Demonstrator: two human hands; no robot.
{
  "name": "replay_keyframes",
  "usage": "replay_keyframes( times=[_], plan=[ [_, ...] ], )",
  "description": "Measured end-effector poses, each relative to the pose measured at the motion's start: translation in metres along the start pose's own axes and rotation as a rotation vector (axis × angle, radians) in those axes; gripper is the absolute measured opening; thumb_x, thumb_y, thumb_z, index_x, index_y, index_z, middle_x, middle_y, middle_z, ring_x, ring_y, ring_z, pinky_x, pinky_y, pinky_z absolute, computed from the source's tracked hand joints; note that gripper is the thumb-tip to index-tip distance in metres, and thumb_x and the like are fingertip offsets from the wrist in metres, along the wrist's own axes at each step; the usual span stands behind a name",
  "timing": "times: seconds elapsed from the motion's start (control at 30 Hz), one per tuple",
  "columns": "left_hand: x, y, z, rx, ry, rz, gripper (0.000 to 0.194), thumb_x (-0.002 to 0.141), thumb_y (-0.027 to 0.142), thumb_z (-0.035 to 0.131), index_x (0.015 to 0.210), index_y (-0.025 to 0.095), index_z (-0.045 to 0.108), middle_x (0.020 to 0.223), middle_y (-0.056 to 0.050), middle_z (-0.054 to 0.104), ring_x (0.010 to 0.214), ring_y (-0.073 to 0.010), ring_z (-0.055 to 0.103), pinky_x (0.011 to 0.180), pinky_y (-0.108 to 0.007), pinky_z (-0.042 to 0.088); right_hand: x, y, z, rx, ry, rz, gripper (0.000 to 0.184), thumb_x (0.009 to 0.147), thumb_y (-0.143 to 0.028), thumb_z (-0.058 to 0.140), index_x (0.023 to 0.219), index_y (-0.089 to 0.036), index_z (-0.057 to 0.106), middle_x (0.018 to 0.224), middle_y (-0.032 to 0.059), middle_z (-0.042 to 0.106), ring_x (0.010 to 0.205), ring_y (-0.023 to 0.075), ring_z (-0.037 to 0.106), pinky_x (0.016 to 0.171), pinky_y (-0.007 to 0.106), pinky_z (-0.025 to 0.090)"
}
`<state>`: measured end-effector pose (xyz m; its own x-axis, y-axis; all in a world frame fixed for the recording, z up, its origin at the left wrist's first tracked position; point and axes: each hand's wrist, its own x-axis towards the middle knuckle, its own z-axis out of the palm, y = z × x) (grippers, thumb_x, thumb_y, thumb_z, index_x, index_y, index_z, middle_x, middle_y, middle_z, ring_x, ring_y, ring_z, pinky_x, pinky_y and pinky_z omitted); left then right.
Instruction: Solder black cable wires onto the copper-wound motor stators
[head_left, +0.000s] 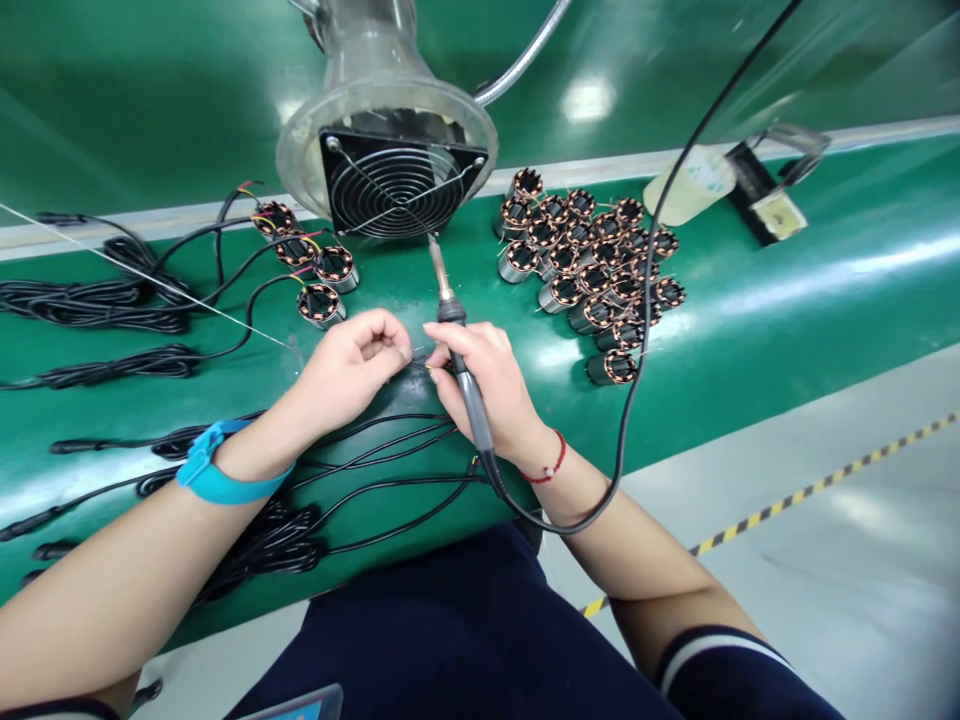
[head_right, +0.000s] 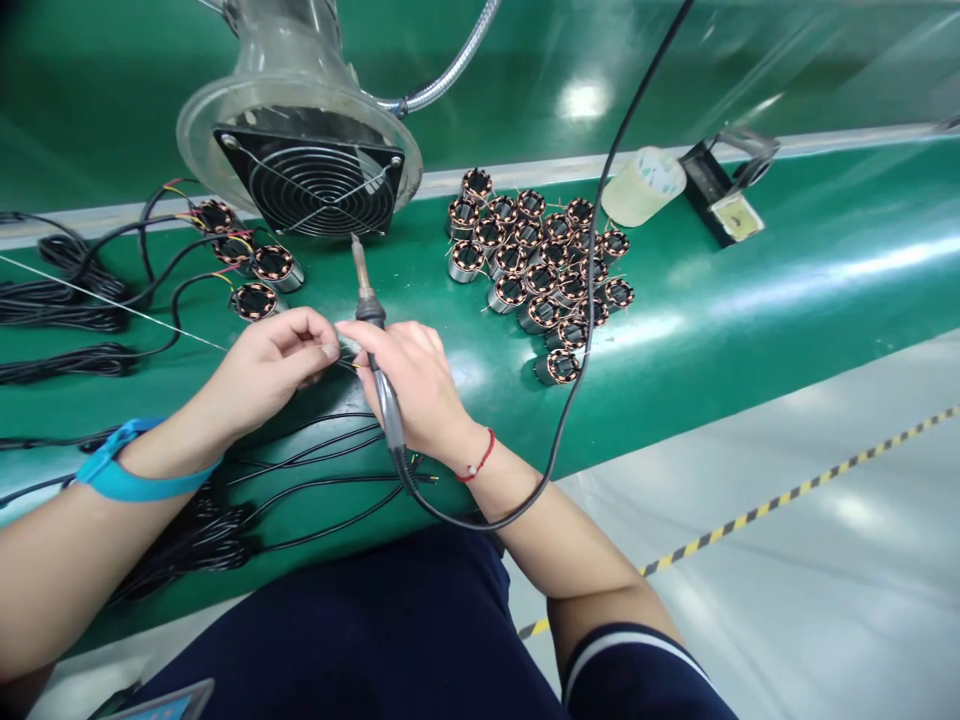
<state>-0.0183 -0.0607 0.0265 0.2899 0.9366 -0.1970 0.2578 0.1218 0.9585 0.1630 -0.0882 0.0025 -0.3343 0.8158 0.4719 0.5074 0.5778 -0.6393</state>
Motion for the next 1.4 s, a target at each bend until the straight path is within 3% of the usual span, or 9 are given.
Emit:
replay_keyframes(
  times=[0.23, 0.4, 0.57, 0.73, 0.83, 0.97, 1.07, 1.17, 1.4],
  plan=[
    [-0.005, 0.002, -0.001, 0.201, -0.094, 0.226, 0.013, 0.086, 0.027, 0.059, 0.082, 0.016, 0.063, 0.087, -0.003, 0.066, 0.082, -0.0158, 0.059, 0.077, -0.028, 0.046, -0.002, 0.002, 0.001, 0.139, 0.022, 0.085, 0.041, 0.091, -0.022, 0.055, 0.13, -0.028, 0.042, 0.089, -0.0021, 0.067, 0.091, 0.0187, 0.06, 0.09, 0.039, 0.044],
    [-0.008, 0.003, -0.002, 0.399, -0.105, 0.346, 0.012, 0.088, 0.021, 0.055, 0.08, 0.017, 0.064, 0.088, -0.003, 0.065, 0.084, -0.0151, 0.059, 0.079, -0.028, 0.045, -0.002, 0.001, 0.0, 0.139, 0.053, 0.097, 0.041, 0.09, -0.02, 0.055, 0.129, -0.027, 0.044, 0.087, -0.0023, 0.067, 0.091, 0.0186, 0.06, 0.091, 0.039, 0.045],
    [-0.004, -0.002, -0.003, 0.377, 0.042, 0.3, 0.011, 0.084, 0.021, 0.057, 0.075, 0.018, 0.062, 0.083, -0.001, 0.063, 0.077, -0.0143, 0.058, 0.071, -0.028, 0.044, -0.002, 0.003, -0.002, 0.048, 0.122, 0.076, 0.044, 0.087, -0.017, 0.054, 0.13, -0.024, 0.045, 0.097, -0.0003, 0.07, 0.098, 0.0197, 0.058, 0.092, 0.038, 0.043],
    [-0.002, -0.005, -0.003, 0.322, 0.139, 0.275, 0.008, 0.08, 0.019, 0.058, 0.074, 0.018, 0.063, 0.077, 0.0, 0.061, 0.077, -0.0147, 0.057, 0.071, -0.028, 0.044, -0.002, 0.001, 0.002, -0.034, -0.013, -0.035, 0.044, 0.084, -0.009, 0.05, 0.126, -0.022, 0.049, 0.1, -0.0008, 0.072, 0.105, 0.02, 0.058, 0.097, 0.038, 0.04],
    [-0.003, -0.002, -0.002, 0.346, 0.12, 0.273, 0.01, 0.081, 0.021, 0.058, 0.072, 0.018, 0.063, 0.078, -0.001, 0.061, 0.077, -0.0145, 0.057, 0.07, -0.028, 0.044, -0.002, 0.002, -0.002, -0.04, 0.016, -0.036, 0.042, 0.084, -0.009, 0.05, 0.124, -0.023, 0.05, 0.099, -0.0011, 0.072, 0.104, 0.0196, 0.059, 0.098, 0.039, 0.04],
    [-0.001, 0.008, -0.002, 0.449, 0.061, 0.247, 0.012, 0.082, 0.022, 0.058, 0.072, 0.018, 0.064, 0.079, -0.001, 0.06, 0.075, -0.0135, 0.056, 0.068, -0.027, 0.042, -0.005, 0.011, -0.016, -0.006, 0.125, 0.148, 0.05, 0.084, -0.012, 0.047, 0.132, -0.025, 0.043, 0.11, 0.0025, 0.068, 0.109, 0.0203, 0.06, 0.101, 0.04, 0.042],
    [0.002, 0.015, 0.0, 0.498, 0.02, 0.214, 0.012, 0.081, 0.023, 0.058, 0.073, 0.018, 0.064, 0.079, 0.0, 0.059, 0.073, -0.0134, 0.055, 0.065, -0.027, 0.041, -0.01, 0.019, -0.02, 0.063, -0.036, 0.222, 0.064, 0.079, -0.012, 0.05, 0.139, -0.022, 0.033, 0.13, 0.0091, 0.058, 0.118, 0.0243, 0.057, 0.102, 0.044, 0.045],
    [0.004, 0.016, 0.008, 0.504, -0.018, 0.203, 0.013, 0.081, 0.024, 0.057, 0.073, 0.018, 0.065, 0.078, 0.0, 0.058, 0.073, -0.0136, 0.055, 0.065, -0.027, 0.041, -0.012, 0.021, -0.014, 0.084, -0.192, 0.198, 0.064, 0.079, -0.01, 0.051, 0.139, -0.018, 0.032, 0.136, 0.0132, 0.054, 0.122, 0.0255, 0.055, 0.1, 0.045, 0.047],
    [0.001, 0.006, 0.026, 0.52, 0.021, 0.227, 0.011, 0.081, 0.017, 0.057, 0.073, 0.018, 0.065, 0.078, 0.0, 0.057, 0.077, -0.0136, 0.054, 0.068, -0.027, 0.042, -0.009, 0.016, -0.007, 0.013, -0.188, 0.197, 0.058, 0.084, -0.013, 0.052, 0.139, -0.02, 0.035, 0.132, 0.0114, 0.058, 0.12, 0.0256, 0.057, 0.1, 0.047, 0.048]
  ],
)
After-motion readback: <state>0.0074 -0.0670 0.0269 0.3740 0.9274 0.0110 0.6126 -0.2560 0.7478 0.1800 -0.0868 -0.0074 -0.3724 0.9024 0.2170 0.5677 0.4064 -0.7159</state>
